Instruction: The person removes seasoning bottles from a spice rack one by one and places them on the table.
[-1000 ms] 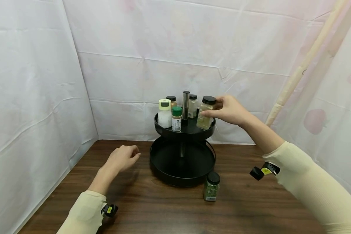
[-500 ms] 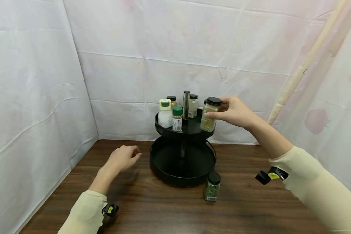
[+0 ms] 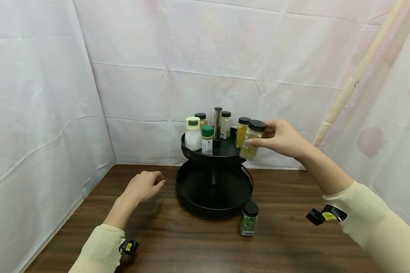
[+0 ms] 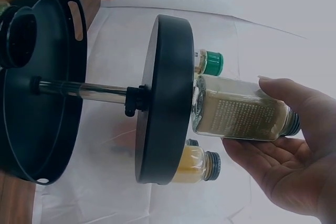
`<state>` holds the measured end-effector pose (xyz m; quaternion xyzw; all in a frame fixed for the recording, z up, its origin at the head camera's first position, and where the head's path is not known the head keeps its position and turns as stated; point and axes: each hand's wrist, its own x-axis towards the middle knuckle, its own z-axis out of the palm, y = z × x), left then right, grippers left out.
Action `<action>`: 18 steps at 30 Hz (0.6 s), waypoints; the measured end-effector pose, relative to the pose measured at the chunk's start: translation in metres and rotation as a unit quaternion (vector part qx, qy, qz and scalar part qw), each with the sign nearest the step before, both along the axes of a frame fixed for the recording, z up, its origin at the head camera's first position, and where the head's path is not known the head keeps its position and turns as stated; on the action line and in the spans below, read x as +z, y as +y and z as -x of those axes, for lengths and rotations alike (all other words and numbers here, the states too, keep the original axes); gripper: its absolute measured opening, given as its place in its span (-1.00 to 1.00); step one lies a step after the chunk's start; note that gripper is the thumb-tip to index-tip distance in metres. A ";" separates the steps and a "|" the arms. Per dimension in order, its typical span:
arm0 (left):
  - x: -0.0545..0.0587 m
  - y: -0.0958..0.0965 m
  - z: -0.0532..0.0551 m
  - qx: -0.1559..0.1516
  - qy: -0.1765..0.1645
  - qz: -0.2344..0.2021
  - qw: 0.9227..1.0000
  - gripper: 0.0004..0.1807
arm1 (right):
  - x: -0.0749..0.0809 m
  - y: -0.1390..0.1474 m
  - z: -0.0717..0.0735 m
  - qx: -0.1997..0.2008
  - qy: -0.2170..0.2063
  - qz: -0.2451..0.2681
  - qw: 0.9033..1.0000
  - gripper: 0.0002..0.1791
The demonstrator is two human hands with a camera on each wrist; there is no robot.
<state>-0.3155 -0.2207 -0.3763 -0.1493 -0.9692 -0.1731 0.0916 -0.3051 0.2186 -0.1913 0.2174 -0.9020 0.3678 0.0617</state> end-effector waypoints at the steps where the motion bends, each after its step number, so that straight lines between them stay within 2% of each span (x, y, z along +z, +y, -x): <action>1: 0.000 0.000 0.000 -0.001 0.001 0.000 1.000 -0.78 | -0.001 0.001 -0.001 0.002 0.000 0.000 1.000 -0.35; 10: -0.002 0.001 0.001 -0.003 0.004 0.005 1.000 -0.78 | -0.006 0.012 -0.013 0.011 0.002 -0.001 1.000 -0.46; 18: -0.001 0.001 0.002 -0.004 0.003 0.006 1.000 -0.77 | -0.015 0.016 -0.022 0.018 0.024 0.004 1.000 -0.53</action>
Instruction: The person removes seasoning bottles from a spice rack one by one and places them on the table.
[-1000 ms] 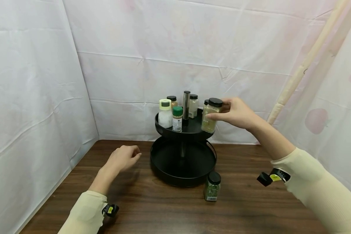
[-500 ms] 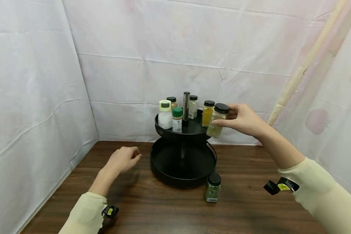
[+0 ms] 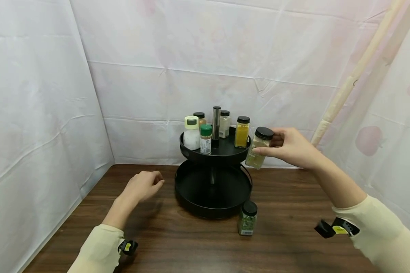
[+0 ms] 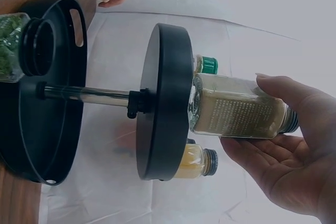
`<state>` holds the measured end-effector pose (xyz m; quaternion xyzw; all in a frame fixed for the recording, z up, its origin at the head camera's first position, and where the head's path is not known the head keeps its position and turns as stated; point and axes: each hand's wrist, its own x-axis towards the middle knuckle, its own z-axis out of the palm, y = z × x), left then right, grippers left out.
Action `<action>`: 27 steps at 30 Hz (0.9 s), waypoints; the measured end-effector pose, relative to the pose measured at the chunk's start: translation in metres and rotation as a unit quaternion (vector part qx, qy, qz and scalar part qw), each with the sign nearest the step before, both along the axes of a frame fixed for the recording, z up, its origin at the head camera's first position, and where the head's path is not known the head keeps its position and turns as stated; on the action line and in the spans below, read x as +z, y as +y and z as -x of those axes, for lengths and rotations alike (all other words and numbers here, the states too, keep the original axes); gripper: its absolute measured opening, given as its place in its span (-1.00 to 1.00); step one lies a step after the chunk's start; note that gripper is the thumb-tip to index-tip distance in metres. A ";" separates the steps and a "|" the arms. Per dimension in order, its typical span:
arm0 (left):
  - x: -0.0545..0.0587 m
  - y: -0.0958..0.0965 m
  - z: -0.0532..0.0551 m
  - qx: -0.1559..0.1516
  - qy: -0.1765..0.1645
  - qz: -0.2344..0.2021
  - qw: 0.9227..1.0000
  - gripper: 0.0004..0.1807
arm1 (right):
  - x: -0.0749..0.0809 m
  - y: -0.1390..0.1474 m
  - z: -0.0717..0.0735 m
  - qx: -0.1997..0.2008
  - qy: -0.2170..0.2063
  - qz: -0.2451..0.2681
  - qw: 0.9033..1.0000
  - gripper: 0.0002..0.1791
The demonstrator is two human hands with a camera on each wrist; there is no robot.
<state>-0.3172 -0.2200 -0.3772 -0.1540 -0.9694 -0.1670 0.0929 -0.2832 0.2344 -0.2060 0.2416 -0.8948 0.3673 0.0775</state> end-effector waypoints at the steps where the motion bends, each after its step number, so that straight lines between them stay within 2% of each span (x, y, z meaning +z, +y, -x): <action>1: 0.000 0.000 0.000 0.000 0.000 0.000 1.000 -0.77 | -0.002 0.000 -0.001 0.002 0.003 0.001 1.000 -0.53; 12: 0.001 -0.001 -0.001 0.004 -0.004 0.001 1.000 -0.77 | -0.025 0.005 -0.009 0.011 -0.016 0.020 1.000 -0.57; 20: -0.001 -0.001 0.000 0.005 -0.008 0.002 1.000 -0.77 | -0.044 0.012 -0.010 0.013 -0.015 0.014 1.000 -0.59; 27: 0.000 0.000 0.002 0.004 -0.006 0.008 1.000 -0.76 | -0.059 0.022 -0.009 0.017 -0.019 0.035 0.999 -0.60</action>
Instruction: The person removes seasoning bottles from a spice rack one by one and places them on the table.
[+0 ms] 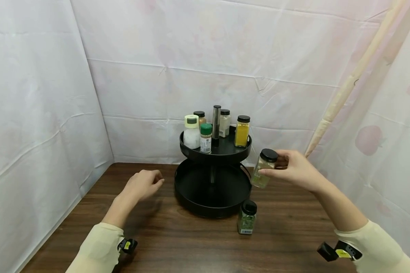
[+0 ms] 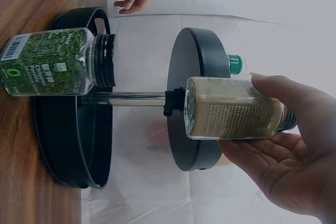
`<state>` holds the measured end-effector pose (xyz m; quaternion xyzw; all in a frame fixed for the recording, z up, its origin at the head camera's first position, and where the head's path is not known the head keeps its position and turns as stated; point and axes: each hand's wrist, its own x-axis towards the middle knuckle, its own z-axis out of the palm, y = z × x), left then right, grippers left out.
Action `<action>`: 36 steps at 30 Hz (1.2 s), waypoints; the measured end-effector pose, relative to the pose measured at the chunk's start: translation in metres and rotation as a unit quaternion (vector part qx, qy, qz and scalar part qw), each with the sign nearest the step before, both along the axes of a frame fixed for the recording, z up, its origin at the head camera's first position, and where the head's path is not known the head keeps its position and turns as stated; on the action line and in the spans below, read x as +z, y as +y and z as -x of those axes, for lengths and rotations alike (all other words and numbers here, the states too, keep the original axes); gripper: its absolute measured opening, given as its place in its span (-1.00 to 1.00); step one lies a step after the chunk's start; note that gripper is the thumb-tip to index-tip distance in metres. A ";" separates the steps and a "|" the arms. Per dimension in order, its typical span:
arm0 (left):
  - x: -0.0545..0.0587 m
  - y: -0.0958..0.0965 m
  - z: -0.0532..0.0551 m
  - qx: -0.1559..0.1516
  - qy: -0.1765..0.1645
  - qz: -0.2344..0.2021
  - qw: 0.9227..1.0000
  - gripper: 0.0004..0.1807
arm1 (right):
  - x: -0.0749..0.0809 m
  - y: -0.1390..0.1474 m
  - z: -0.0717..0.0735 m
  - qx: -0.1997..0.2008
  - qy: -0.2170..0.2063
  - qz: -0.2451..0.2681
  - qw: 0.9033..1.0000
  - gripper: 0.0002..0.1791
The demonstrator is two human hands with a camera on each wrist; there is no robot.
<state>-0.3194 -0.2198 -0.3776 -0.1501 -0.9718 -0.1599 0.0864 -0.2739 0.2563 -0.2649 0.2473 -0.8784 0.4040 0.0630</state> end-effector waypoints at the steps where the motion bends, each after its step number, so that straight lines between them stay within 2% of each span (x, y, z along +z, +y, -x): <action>1: 0.000 0.000 0.000 0.000 0.001 0.001 1.000 -0.76 | -0.002 0.001 0.000 -0.001 0.000 0.003 1.000 -0.59; 8: -0.001 0.001 0.001 -0.011 0.009 -0.001 1.000 -0.77 | -0.017 0.009 0.001 -0.016 -0.008 0.015 1.000 -0.57; 15: 0.000 0.005 0.002 -0.004 0.002 0.002 1.000 -0.75 | -0.030 0.015 0.000 -0.032 -0.014 0.028 0.999 -0.56; 23: -0.001 0.005 0.002 0.002 -0.003 0.006 1.000 -0.75 | -0.039 0.020 0.001 -0.031 -0.029 0.046 0.998 -0.53; 36: -0.004 0.003 -0.001 0.002 -0.001 0.002 1.000 -0.77 | -0.050 0.029 0.001 -0.037 -0.020 0.042 0.998 -0.55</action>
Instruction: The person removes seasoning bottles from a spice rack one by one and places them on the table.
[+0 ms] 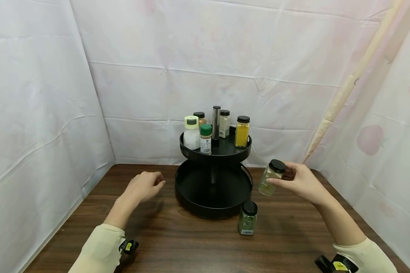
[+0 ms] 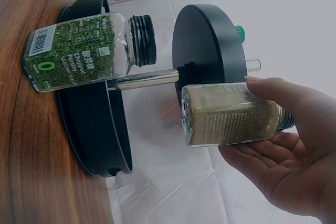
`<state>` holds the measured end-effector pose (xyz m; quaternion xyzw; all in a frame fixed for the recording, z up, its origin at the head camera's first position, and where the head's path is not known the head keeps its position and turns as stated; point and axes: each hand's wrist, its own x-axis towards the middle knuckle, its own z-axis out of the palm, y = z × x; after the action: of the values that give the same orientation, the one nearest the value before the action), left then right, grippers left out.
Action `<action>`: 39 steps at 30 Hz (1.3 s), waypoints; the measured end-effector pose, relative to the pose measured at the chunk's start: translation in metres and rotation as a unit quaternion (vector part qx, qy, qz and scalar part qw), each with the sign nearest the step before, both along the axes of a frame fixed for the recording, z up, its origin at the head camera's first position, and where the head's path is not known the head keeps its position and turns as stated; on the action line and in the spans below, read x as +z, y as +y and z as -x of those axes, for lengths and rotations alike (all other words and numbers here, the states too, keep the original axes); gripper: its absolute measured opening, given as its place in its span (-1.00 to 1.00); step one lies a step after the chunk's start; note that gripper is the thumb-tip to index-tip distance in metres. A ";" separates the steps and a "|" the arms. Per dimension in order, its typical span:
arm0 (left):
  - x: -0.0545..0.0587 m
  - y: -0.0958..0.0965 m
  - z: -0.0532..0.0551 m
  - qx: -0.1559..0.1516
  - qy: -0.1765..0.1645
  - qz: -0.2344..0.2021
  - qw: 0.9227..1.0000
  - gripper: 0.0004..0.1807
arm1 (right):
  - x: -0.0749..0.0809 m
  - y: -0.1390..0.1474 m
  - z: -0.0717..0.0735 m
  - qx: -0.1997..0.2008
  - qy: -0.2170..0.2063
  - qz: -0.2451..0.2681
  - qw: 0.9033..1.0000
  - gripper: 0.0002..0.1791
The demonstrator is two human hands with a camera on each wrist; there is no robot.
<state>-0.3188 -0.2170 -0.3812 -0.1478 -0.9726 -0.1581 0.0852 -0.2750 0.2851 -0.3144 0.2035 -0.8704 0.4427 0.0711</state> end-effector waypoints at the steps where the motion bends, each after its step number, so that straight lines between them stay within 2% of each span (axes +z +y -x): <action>1: 0.000 0.000 0.000 0.000 0.000 0.000 1.000 -0.77 | -0.001 0.000 0.000 -0.001 -0.001 -0.002 1.000 -0.53; 11: 0.000 -0.001 0.002 -0.003 -0.001 0.002 1.000 -0.77 | -0.011 0.006 0.002 0.000 0.004 -0.025 1.000 -0.45; 20: 0.000 -0.001 0.001 -0.002 0.002 0.002 1.000 -0.77 | -0.022 0.010 0.003 0.030 0.008 -0.030 0.999 -0.64; 24: 0.001 -0.001 0.001 -0.003 0.006 0.002 1.000 -0.77 | -0.026 0.012 0.006 0.052 0.008 -0.033 0.998 -0.69; 29: 0.002 -0.001 0.001 -0.003 0.004 0.004 1.000 -0.76 | -0.031 0.013 0.010 0.085 -0.018 -0.040 0.995 -0.70; 39: 0.003 0.000 0.000 -0.003 0.008 0.001 1.000 -0.77 | -0.045 0.013 0.017 0.152 -0.049 -0.060 0.985 -0.68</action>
<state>-0.3185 -0.2174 -0.3780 -0.1517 -0.9716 -0.1564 0.0923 -0.2921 0.2983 -0.3594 0.3158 -0.8566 0.4048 -0.0518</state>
